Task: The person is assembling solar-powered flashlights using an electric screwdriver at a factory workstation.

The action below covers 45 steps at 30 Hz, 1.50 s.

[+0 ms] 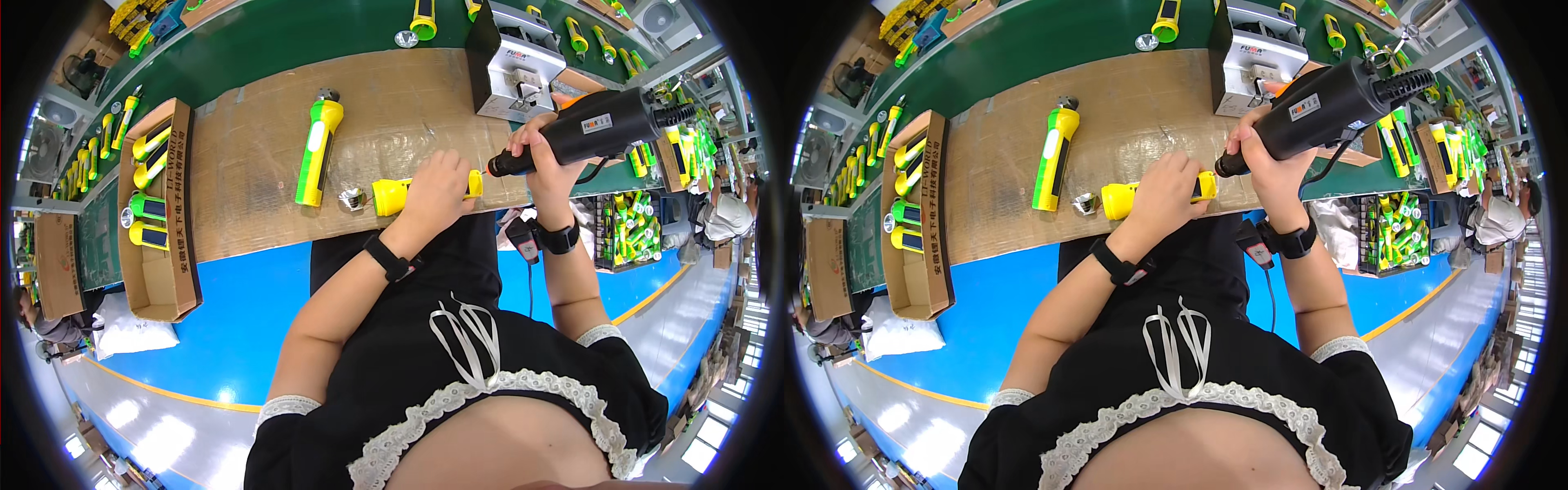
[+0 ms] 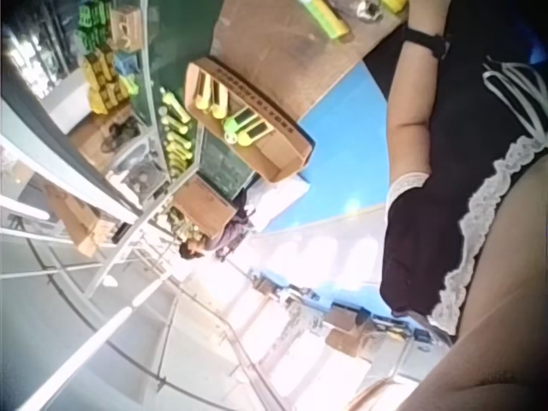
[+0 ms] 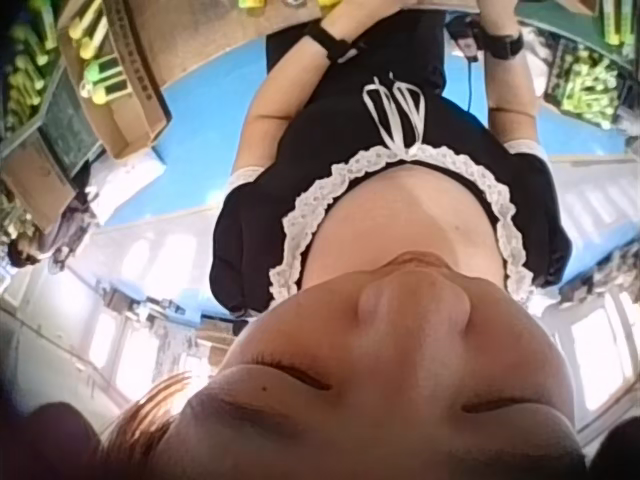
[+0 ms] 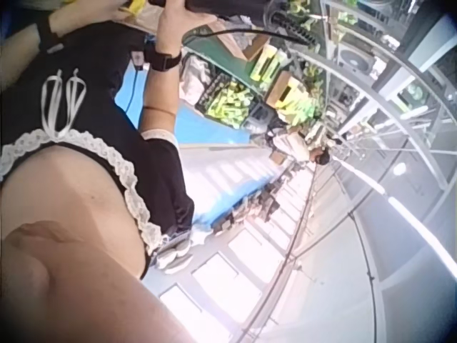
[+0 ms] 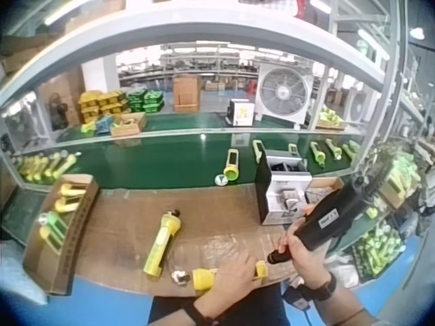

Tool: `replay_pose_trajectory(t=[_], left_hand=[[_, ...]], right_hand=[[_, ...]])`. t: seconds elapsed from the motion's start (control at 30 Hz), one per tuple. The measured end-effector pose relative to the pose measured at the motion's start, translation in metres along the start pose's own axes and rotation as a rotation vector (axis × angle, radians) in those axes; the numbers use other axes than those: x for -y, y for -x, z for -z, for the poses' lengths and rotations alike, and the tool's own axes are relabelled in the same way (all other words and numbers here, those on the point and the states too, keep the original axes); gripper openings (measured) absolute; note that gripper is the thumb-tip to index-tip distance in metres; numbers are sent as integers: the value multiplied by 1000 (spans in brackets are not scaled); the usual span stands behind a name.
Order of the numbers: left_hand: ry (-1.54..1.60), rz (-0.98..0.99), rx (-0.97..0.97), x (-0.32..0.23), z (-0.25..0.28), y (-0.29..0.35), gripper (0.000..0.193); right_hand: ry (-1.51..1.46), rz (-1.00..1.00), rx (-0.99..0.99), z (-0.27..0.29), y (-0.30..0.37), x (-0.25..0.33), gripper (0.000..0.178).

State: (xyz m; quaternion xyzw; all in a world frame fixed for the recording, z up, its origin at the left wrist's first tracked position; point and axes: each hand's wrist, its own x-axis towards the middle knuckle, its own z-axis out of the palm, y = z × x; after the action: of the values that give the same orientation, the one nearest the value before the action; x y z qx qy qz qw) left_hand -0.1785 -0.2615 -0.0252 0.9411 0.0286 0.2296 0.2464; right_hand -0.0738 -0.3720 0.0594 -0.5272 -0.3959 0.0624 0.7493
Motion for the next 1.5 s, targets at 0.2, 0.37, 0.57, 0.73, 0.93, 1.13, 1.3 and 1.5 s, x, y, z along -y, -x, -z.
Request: replay_pose_trajectory(t=[0.2, 0.37, 0.57, 0.73, 0.93, 1.13, 1.3, 1.5], left_hand=[[-11, 5, 1, 0, 0, -1, 40], [22, 41, 20, 4, 0, -4, 40], [-2, 65, 39, 4, 2, -4, 40], [4, 59, 35, 5, 3, -3, 41], [6, 92, 58, 4, 6, -4, 42], [4, 109, 17, 5, 5, -3, 40], [36, 129, 45, 6, 4, -2, 41], [44, 128, 46, 5, 2, -5, 40]], right_hand=[[-5, -7, 11, -3, -1, -11, 51], [11, -25, 25, -6, -3, -16, 49], [-100, -16, -28, -9, -7, -20, 45], [-111, -22, -43, -7, -9, -22, 46], [-53, -46, -23, -9, -13, -20, 44], [-33, -104, -46, -5, -10, -31, 41], [-75, -69, 30, -13, -2, -33, 40], [-77, -89, 55, -10, -1, -37, 39]])
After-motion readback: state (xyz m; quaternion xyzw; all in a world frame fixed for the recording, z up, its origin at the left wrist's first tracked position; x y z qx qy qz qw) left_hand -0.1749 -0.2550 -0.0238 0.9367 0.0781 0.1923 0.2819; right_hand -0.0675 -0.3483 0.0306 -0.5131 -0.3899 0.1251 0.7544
